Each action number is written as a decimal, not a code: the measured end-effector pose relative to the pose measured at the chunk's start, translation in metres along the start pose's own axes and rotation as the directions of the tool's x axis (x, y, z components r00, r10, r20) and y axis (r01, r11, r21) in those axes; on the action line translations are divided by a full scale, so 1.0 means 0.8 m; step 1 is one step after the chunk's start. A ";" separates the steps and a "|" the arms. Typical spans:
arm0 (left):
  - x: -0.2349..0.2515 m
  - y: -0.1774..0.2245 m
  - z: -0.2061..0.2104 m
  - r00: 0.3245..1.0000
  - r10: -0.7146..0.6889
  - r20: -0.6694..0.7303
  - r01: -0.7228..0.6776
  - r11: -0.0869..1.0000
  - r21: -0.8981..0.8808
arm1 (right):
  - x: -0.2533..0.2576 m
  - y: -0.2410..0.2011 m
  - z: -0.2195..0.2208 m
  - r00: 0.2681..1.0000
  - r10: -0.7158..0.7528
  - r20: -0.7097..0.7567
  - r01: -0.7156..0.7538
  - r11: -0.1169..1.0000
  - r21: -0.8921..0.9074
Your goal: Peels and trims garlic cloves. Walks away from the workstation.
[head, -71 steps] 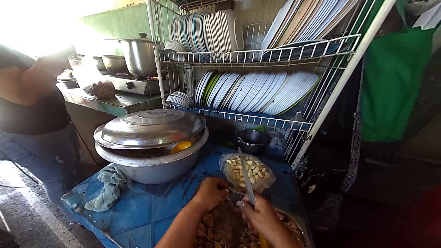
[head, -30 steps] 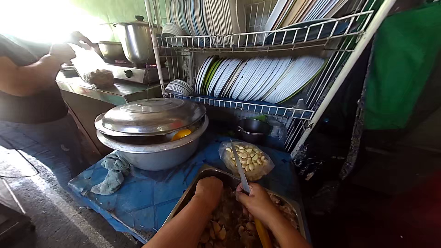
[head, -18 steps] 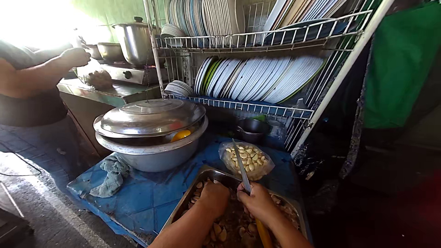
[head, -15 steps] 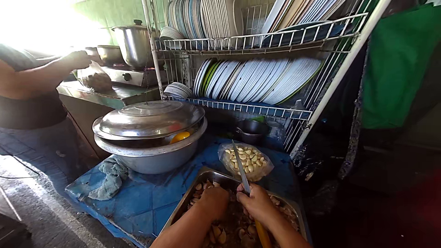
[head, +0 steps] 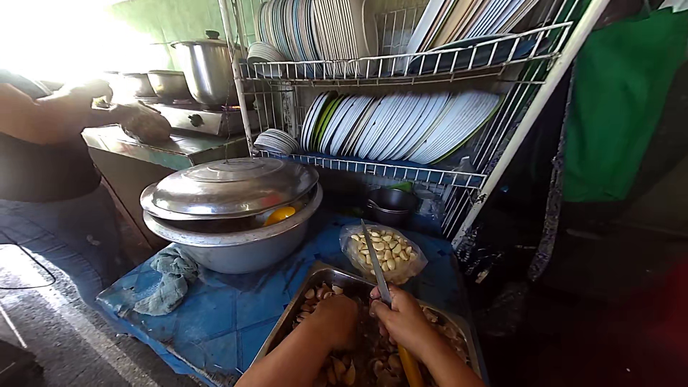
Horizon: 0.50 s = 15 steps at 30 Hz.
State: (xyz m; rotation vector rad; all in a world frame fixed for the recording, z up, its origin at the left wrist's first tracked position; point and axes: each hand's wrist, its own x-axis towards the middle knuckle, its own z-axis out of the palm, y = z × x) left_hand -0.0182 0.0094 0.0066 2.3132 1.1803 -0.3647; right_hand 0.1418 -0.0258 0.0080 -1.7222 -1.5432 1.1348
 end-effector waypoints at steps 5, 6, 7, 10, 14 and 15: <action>-0.003 -0.018 -0.007 0.954 -0.014 -0.300 -0.121 0.896 -0.427 | -0.003 -0.001 0.000 1.000 -0.020 -0.022 0.021 0.998 0.057; -0.003 -0.019 -0.007 0.938 -0.038 -0.344 -0.156 0.841 -0.519 | -0.004 -0.001 0.000 0.999 -0.031 -0.012 0.031 0.998 0.062; -0.003 -0.019 -0.006 0.926 -0.059 -0.372 -0.194 0.770 -0.608 | -0.005 -0.001 0.001 0.999 -0.045 -0.006 0.045 0.997 0.065; -0.004 -0.018 -0.007 0.907 -0.110 -0.407 -0.286 0.549 -0.785 | -0.007 -0.003 0.002 0.995 -0.096 0.022 0.094 0.992 0.081; -0.005 -0.020 -0.007 0.901 -0.121 -0.416 -0.331 0.428 -0.841 | -0.010 -0.004 0.005 0.987 -0.162 0.018 0.161 0.986 0.043; -0.006 -0.020 -0.007 0.902 -0.117 -0.416 -0.335 0.419 -0.844 | -0.010 -0.004 0.006 0.985 -0.170 0.016 0.170 0.985 0.015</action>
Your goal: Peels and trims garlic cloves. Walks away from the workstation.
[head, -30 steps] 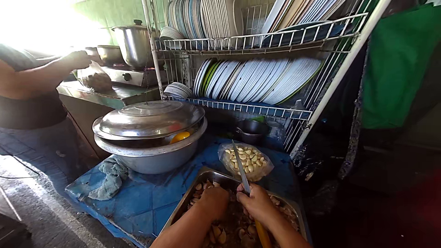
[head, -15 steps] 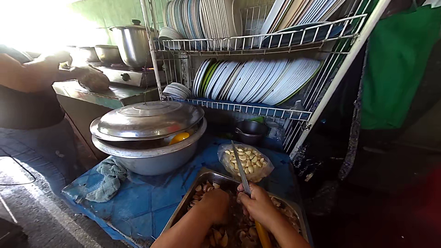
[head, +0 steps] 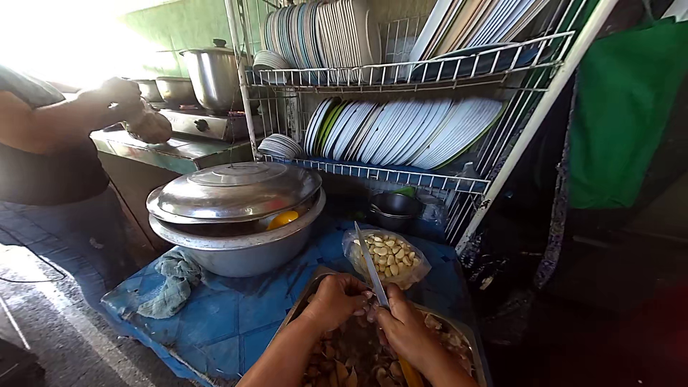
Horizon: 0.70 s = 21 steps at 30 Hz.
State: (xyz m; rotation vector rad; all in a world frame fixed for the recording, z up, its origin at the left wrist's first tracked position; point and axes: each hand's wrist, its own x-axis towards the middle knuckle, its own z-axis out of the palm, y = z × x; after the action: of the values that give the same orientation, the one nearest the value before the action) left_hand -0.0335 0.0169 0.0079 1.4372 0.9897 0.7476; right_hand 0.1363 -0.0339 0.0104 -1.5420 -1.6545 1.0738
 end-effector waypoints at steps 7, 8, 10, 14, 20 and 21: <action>0.000 -0.002 0.000 0.999 0.027 -0.018 -0.026 0.999 0.025 | 0.002 0.006 0.008 0.998 -0.053 -0.045 0.048 0.992 -0.117; -0.001 -0.001 0.000 1.000 0.024 -0.019 -0.024 1.000 0.015 | 0.002 0.005 0.008 0.998 -0.047 -0.045 0.041 0.991 -0.128; -0.001 -0.001 0.001 1.000 0.019 -0.016 -0.019 1.000 -0.015 | 0.002 0.003 0.008 0.999 -0.028 -0.036 0.022 0.988 -0.150; -0.001 0.000 -0.004 0.999 0.022 0.032 -0.021 0.999 -0.049 | 0.003 0.004 0.008 0.999 -0.004 -0.046 -0.002 0.990 -0.142; 0.002 -0.002 -0.004 0.989 0.134 -0.066 -0.137 0.990 -0.045 | 0.005 0.005 0.008 0.999 -0.020 -0.036 0.016 0.993 -0.118; 0.002 -0.002 -0.004 0.987 0.137 -0.086 -0.141 0.989 -0.047 | 0.004 0.005 0.009 0.999 -0.030 -0.033 0.026 0.993 -0.113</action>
State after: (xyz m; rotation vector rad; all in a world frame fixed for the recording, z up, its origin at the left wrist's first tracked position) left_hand -0.0359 0.0201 0.0066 1.4496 0.9326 0.9355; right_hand 0.1318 -0.0314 0.0036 -1.5944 -1.7342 0.9478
